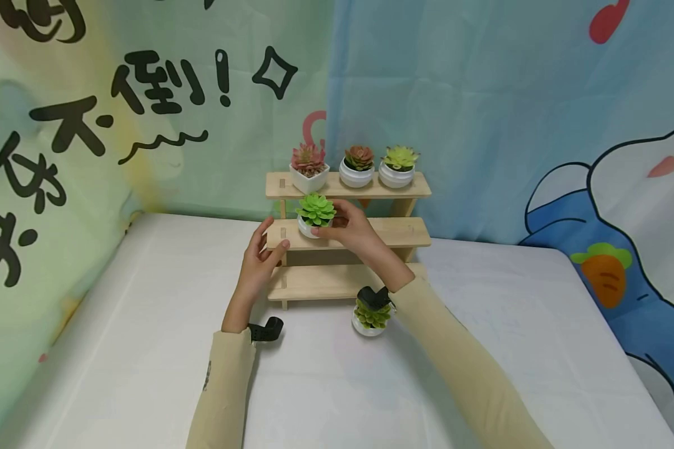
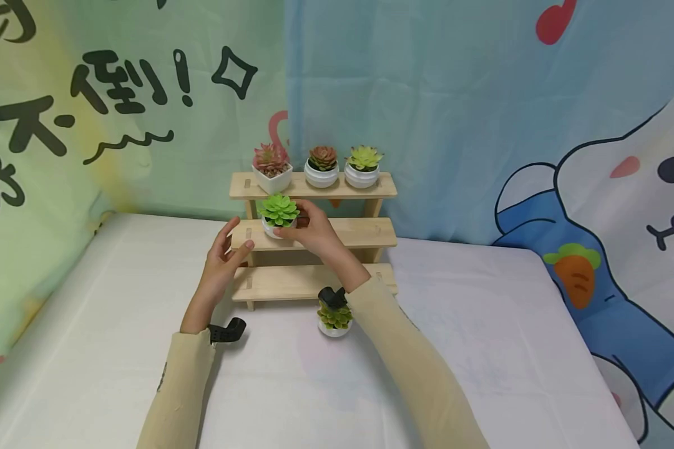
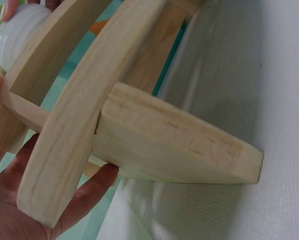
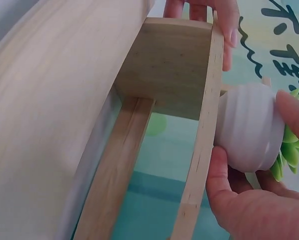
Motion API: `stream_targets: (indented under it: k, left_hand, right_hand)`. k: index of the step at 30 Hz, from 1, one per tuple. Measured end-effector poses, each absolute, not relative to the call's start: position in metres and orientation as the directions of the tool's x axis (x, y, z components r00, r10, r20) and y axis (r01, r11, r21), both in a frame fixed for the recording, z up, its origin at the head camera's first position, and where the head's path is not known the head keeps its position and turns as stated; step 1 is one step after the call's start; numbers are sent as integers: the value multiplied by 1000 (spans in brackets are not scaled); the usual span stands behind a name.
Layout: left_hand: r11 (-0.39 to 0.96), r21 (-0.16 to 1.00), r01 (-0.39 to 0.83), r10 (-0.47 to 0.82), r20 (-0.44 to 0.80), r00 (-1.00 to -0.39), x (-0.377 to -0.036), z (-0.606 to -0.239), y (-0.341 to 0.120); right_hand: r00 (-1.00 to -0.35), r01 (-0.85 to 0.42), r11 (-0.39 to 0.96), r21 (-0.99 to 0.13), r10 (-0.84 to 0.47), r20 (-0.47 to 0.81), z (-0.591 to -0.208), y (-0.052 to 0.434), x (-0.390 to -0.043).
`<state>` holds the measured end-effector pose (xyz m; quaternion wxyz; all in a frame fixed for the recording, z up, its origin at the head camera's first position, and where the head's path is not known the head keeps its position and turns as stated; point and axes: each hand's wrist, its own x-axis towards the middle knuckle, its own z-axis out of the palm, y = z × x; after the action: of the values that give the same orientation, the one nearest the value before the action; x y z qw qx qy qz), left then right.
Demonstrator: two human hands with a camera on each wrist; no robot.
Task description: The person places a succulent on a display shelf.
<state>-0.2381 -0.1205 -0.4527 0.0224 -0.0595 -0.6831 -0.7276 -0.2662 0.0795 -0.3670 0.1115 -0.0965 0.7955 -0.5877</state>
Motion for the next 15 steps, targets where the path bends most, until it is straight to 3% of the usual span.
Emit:
stream_targets:
  k: [15]
  left_hand:
    - [-50, 993, 110, 42, 112, -993, -237, -452, -120]
  right_hand:
    - [-946, 32, 325, -945, -296, -134, -363, 76, -267]
